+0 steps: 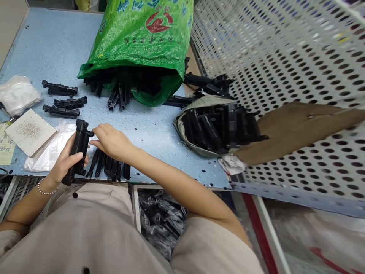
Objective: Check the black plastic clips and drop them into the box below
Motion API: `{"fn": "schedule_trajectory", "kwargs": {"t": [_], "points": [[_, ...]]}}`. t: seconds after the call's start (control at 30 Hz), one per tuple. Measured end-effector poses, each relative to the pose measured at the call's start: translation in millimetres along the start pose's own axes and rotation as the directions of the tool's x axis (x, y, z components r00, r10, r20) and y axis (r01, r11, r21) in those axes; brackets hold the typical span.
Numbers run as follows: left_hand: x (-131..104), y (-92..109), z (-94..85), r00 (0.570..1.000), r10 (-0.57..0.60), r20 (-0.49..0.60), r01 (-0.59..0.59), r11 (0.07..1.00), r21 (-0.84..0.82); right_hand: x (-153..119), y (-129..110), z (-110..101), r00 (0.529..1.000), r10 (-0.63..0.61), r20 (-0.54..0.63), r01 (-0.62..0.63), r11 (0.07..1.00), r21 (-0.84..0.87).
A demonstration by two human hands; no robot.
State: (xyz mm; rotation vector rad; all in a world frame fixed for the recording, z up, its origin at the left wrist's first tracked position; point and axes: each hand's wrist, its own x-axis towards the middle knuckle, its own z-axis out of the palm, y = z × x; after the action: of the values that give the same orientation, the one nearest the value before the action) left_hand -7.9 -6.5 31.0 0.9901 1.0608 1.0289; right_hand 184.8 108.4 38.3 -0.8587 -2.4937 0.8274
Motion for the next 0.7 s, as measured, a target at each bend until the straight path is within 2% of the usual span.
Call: {"fn": "schedule_trajectory", "kwargs": {"t": [0.07,0.13,0.23,0.4,0.47,0.53,0.57,0.63,0.7], "points": [[-1,8,1.9,0.999,-0.033,0.013,0.034,0.997,-0.062,-1,5,-2,0.981,-0.186,-0.051,0.156,0.919,-0.362],[-3,15,3.9,0.998,-0.058,0.03,0.061,0.994,-0.089,-2,9,-4,0.94,-0.341,-0.029,0.269,0.788,-0.554],[-5,22,5.7,0.992,-0.116,0.053,0.121,0.986,-0.113,-3,12,-9,0.881,-0.473,0.014,0.363,0.656,-0.661],[-7,22,6.6,0.981,-0.172,0.086,0.18,0.978,-0.101,-5,13,-14,0.816,-0.569,0.097,0.48,0.575,-0.662],[-9,20,6.6,0.98,-0.171,0.101,0.179,0.981,-0.079,-7,15,-12,0.801,-0.593,0.084,0.499,0.584,-0.64],[-11,18,6.4,0.976,-0.181,0.12,0.188,0.981,-0.054,-9,17,-9,0.81,-0.585,0.046,0.496,0.641,-0.585],[-12,17,6.3,0.973,-0.189,0.134,0.197,0.98,-0.042,-10,17,-6,0.829,-0.559,0.021,0.483,0.696,-0.531],[-13,15,6.4,0.97,-0.19,0.154,0.193,0.981,-0.005,-13,12,1,0.898,-0.438,-0.042,0.399,0.852,-0.337],[-13,11,7.0,0.985,-0.112,0.128,0.104,0.992,0.069,-15,2,9,0.976,-0.199,-0.091,0.2,0.98,0.003]]}}
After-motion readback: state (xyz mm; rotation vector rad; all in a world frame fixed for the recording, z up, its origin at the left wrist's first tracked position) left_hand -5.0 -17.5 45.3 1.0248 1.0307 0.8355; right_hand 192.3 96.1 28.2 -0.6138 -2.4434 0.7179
